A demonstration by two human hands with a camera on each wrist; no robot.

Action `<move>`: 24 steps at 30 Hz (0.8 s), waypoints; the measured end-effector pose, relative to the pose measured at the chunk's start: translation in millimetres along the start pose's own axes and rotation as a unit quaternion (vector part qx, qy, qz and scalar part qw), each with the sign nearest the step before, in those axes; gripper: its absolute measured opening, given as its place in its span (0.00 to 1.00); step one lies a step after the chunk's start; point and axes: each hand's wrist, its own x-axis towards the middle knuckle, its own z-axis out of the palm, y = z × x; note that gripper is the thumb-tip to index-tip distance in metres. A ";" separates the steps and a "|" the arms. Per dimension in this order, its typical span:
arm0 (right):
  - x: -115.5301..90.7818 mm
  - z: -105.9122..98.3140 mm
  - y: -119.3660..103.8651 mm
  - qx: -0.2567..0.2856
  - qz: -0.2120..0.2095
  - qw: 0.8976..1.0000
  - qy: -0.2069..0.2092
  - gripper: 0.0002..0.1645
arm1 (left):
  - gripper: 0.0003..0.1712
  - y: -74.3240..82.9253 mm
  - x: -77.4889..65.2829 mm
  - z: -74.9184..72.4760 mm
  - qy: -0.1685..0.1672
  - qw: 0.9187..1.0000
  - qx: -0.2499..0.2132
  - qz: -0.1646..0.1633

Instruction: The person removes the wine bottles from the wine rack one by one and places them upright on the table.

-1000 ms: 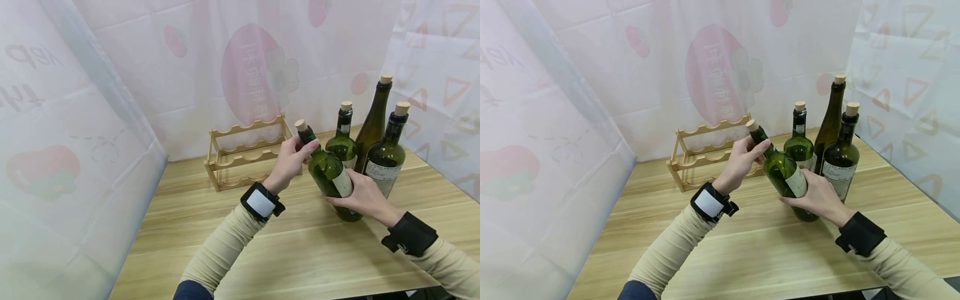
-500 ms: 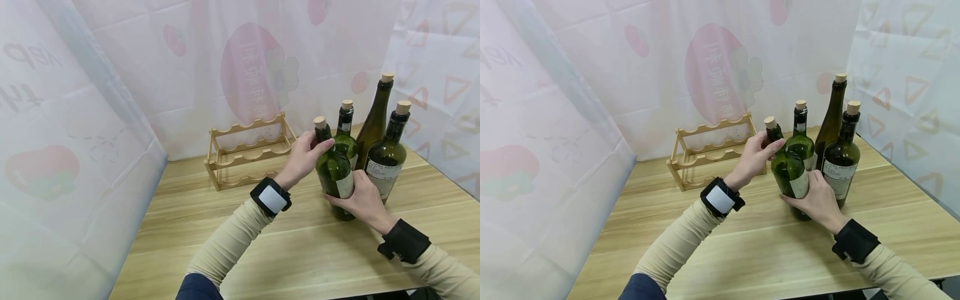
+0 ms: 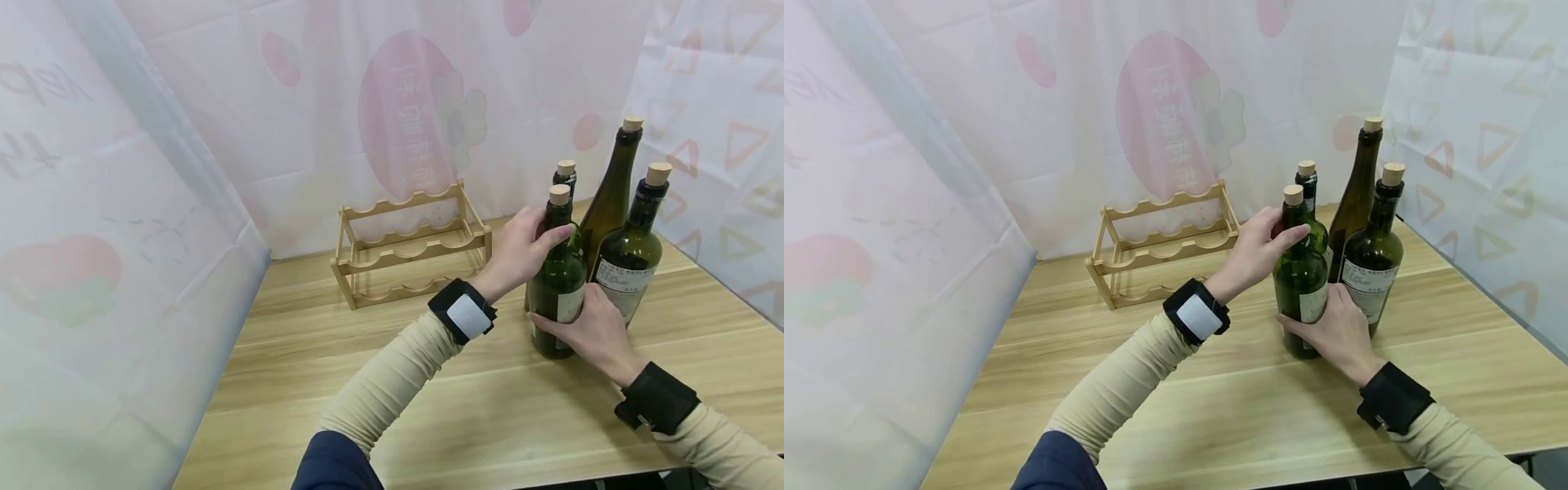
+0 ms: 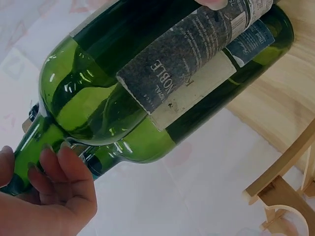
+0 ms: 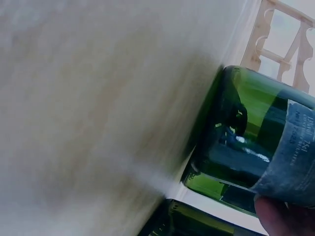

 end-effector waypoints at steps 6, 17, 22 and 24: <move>-3.9 -2.2 5.0 0.005 -0.010 1.000 -0.013 0.44 | 0.19 4.0 5.4 12.4 -0.023 0.998 0.060 0.016; -5.4 -20.4 5.9 -0.066 0.025 0.995 -0.074 0.40 | 0.20 11.5 11.2 23.7 -0.033 0.995 0.096 0.017; -13.2 -28.9 1.8 -0.135 0.066 0.976 -0.159 0.40 | 0.20 10.7 11.7 27.0 -0.034 0.994 0.101 0.012; -19.1 -30.0 0.9 -0.142 0.075 0.969 -0.190 0.41 | 0.19 8.3 10.0 28.0 -0.032 0.995 0.090 0.011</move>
